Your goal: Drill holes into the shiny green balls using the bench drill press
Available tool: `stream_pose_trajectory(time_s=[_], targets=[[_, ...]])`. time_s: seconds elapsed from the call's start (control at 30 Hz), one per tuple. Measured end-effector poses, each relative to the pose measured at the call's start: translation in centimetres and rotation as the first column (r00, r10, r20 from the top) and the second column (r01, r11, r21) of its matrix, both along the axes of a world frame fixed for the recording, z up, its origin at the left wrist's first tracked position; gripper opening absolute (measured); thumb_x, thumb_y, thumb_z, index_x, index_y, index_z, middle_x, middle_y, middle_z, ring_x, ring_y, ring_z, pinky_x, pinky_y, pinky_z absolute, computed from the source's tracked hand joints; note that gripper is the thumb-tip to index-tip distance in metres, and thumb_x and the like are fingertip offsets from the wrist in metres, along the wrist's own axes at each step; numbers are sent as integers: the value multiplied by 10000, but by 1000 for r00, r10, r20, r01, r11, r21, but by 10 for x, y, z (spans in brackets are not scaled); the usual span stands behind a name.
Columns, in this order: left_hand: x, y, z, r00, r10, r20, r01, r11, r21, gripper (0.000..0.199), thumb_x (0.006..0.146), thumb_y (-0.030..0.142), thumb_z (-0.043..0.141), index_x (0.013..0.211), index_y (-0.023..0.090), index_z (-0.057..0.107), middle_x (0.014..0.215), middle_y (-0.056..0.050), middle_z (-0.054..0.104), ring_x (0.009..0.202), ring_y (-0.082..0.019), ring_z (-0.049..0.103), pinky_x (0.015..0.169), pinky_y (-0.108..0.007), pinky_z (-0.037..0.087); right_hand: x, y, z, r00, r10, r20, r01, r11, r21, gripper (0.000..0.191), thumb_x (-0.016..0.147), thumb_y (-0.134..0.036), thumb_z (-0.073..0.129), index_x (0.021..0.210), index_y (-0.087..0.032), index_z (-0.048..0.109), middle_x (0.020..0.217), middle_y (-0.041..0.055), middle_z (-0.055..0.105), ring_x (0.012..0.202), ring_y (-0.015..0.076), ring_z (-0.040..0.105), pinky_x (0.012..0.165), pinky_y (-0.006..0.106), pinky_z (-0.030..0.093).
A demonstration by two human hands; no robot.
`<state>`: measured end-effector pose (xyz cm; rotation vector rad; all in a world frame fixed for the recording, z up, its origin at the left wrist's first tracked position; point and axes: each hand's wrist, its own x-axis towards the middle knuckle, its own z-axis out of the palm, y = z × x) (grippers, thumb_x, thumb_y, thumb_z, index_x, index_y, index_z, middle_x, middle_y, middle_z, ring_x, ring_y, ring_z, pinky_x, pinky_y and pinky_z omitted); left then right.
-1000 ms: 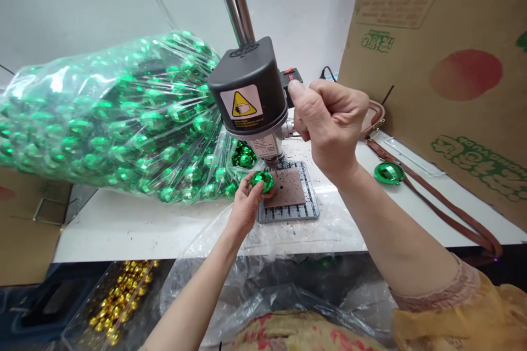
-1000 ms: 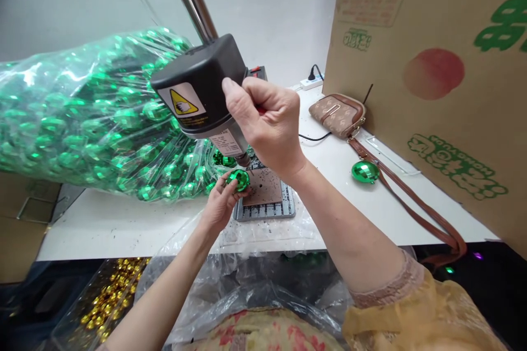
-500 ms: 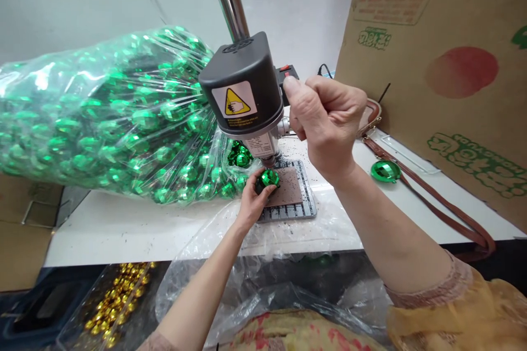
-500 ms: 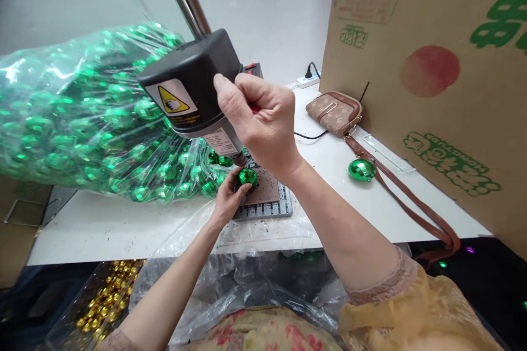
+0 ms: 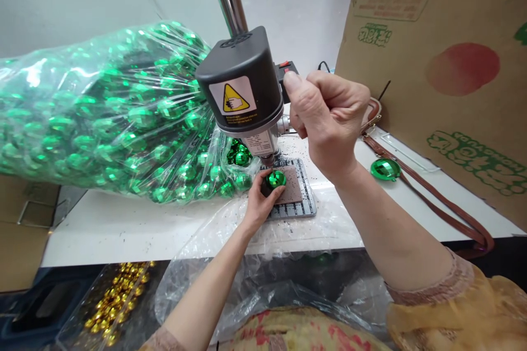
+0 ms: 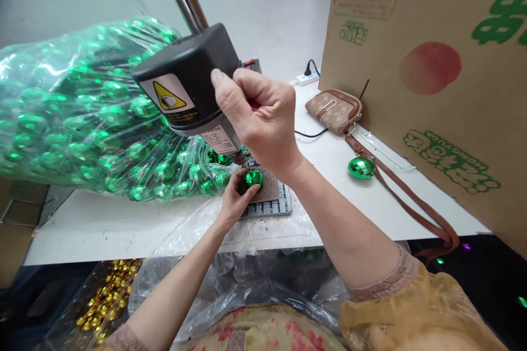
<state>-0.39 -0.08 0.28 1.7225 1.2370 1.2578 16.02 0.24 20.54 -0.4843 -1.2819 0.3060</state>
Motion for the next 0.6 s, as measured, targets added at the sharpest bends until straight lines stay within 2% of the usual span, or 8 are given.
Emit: stream_pose_trajectory(time_s=[0.33, 0.6], targets=[[4, -3, 3, 999, -12, 42, 13, 1000, -24, 543, 826, 472, 796, 1252, 209, 587, 1197, -95, 689, 1120, -255, 663, 1000, -401, 536, 0, 2, -3, 999, -38, -7, 38, 999, -15, 519, 936, -212, 630, 501, -180, 350, 455, -64, 310, 420, 20, 265, 431, 267, 233], [5, -2, -1, 999, -23, 44, 23, 1000, -4, 515, 838, 423, 790, 1258, 211, 579, 1212, -95, 681, 1136, -251, 656, 1021, -406, 527, -3, -8, -18, 999, 4, -47, 0, 997, 79, 519, 927, -168, 608, 490, -182, 329, 441, -68, 296, 397, 26, 283, 427, 282, 192]])
